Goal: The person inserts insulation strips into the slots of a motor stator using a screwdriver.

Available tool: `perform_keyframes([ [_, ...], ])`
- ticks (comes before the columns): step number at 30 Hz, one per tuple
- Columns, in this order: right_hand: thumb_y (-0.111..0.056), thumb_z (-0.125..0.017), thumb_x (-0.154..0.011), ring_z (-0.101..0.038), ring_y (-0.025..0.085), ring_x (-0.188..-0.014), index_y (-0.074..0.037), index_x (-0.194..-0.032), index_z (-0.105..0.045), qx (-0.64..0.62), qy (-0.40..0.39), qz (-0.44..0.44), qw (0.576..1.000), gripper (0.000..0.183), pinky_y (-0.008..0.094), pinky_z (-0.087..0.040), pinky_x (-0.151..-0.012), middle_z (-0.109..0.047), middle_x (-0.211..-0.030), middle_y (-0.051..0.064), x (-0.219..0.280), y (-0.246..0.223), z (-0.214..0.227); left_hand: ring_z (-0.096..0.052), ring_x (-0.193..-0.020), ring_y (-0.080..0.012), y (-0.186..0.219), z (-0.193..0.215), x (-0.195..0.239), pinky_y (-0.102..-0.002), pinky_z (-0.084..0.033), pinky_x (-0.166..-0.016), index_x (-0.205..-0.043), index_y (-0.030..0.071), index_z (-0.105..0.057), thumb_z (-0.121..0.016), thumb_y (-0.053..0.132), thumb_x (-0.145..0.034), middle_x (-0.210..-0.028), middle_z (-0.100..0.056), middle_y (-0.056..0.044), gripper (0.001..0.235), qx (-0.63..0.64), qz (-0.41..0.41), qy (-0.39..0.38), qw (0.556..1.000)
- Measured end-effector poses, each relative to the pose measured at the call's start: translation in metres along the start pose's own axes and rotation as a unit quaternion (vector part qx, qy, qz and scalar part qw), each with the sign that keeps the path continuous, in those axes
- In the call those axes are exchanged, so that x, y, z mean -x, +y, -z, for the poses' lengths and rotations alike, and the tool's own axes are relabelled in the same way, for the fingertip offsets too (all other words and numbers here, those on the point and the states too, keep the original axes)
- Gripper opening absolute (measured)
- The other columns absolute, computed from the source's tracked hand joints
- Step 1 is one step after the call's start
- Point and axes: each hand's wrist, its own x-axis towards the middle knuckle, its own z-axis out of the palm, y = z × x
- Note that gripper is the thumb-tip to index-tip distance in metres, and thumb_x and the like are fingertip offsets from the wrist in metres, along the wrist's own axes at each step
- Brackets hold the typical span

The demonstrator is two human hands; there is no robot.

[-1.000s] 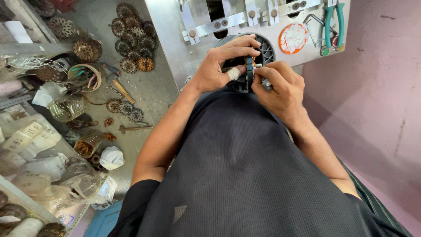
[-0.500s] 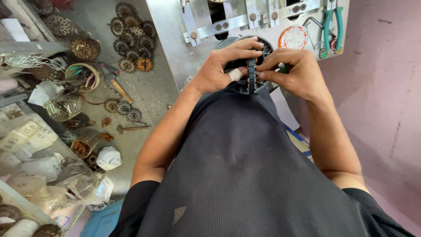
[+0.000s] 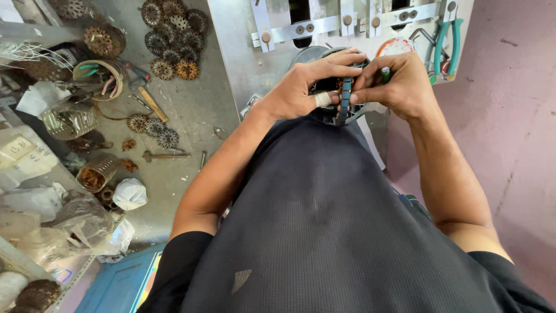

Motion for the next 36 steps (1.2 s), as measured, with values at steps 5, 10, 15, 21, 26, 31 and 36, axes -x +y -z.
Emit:
perform_keyframes([
  [5, 0.006, -0.084, -0.077, -0.070, 0.010, -0.076, 0.002, -0.092, -0.069, 0.007, -0.004, 0.003, 1.000, 0.021, 0.024, -0.059, -0.070, -0.073, -0.085, 0.006, 0.006, -0.009, -0.002, -0.039, -0.158, -0.0298, 0.009, 0.000, -0.001, -0.043, -0.034, -0.133, -0.142, 0.007, -0.062, -0.074, -0.006, -0.093, -0.160, -0.051, -0.013, 0.052, -0.007, -0.001, 0.004, 1.000],
  [10, 0.005, -0.084, -0.079, -0.067, 0.008, -0.078, 0.001, -0.095, -0.070, -0.028, 0.039, -0.012, 0.999, 0.021, 0.023, -0.058, -0.071, -0.071, -0.087, 0.004, 0.016, -0.001, -0.010, -0.053, -0.148, -0.0252, 0.014, -0.007, -0.002, -0.038, -0.043, -0.127, -0.136, 0.006, -0.066, -0.072, -0.007, -0.091, -0.152, -0.060, -0.010, 0.048, 0.012, 0.010, 0.037, 0.999],
  [15, 0.002, -0.081, -0.082, -0.063, 0.005, -0.077, -0.001, -0.096, -0.069, -0.084, 0.088, 0.023, 0.992, 0.018, 0.020, -0.053, -0.069, -0.067, -0.086, -0.001, 0.027, 0.023, -0.024, -0.064, -0.129, -0.0182, 0.014, -0.026, -0.002, -0.033, -0.050, -0.119, -0.126, 0.005, -0.066, -0.066, -0.008, -0.085, -0.142, -0.066, -0.008, 0.042, -0.007, 0.033, 0.094, 0.995],
  [21, 0.009, -0.069, -0.093, -0.061, 0.009, -0.089, -0.003, -0.131, -0.057, -0.255, 0.120, 0.064, 0.957, 0.042, 0.022, -0.048, -0.076, -0.066, -0.105, 0.004, 0.036, 0.035, -0.030, -0.047, -0.151, -0.0237, 0.026, -0.016, -0.001, -0.036, -0.036, -0.130, -0.140, 0.011, -0.057, -0.073, 0.004, -0.082, -0.152, -0.056, -0.008, 0.061, -0.028, -0.007, 0.029, 0.999],
  [26, 0.008, -0.054, -0.101, -0.075, 0.033, -0.110, -0.003, -0.132, -0.039, -0.471, 0.224, 0.086, 0.849, 0.036, 0.045, -0.063, -0.103, -0.067, -0.120, 0.021, 0.056, 0.031, -0.017, -0.040, -0.155, -0.0331, 0.024, -0.028, 0.002, -0.043, -0.037, -0.129, -0.158, 0.014, -0.037, -0.097, 0.032, -0.072, -0.164, -0.039, -0.013, 0.107, -0.194, 0.018, 0.027, 0.980],
  [31, 0.002, -0.056, -0.112, -0.073, 0.036, -0.105, -0.006, -0.136, -0.030, -0.408, 0.252, 0.154, 0.864, 0.036, 0.048, -0.064, -0.095, -0.060, -0.121, 0.024, 0.075, 0.027, -0.037, -0.040, -0.154, -0.0326, 0.020, -0.039, 0.004, -0.043, -0.038, -0.132, -0.161, 0.018, -0.035, -0.098, 0.030, -0.072, -0.164, -0.040, -0.011, 0.110, -0.264, -0.038, 0.071, 0.961],
  [36, 0.018, -0.065, -0.108, -0.074, 0.031, -0.107, -0.007, -0.140, -0.031, -0.124, 0.308, 0.313, 0.890, 0.053, 0.039, -0.065, -0.091, -0.055, -0.125, 0.017, 0.080, 0.035, -0.072, -0.039, -0.154, -0.0335, 0.016, -0.039, 0.006, -0.043, -0.036, -0.130, -0.160, 0.015, -0.034, -0.099, 0.038, -0.073, -0.161, -0.039, -0.012, 0.110, -0.281, -0.048, 0.067, 0.956],
])
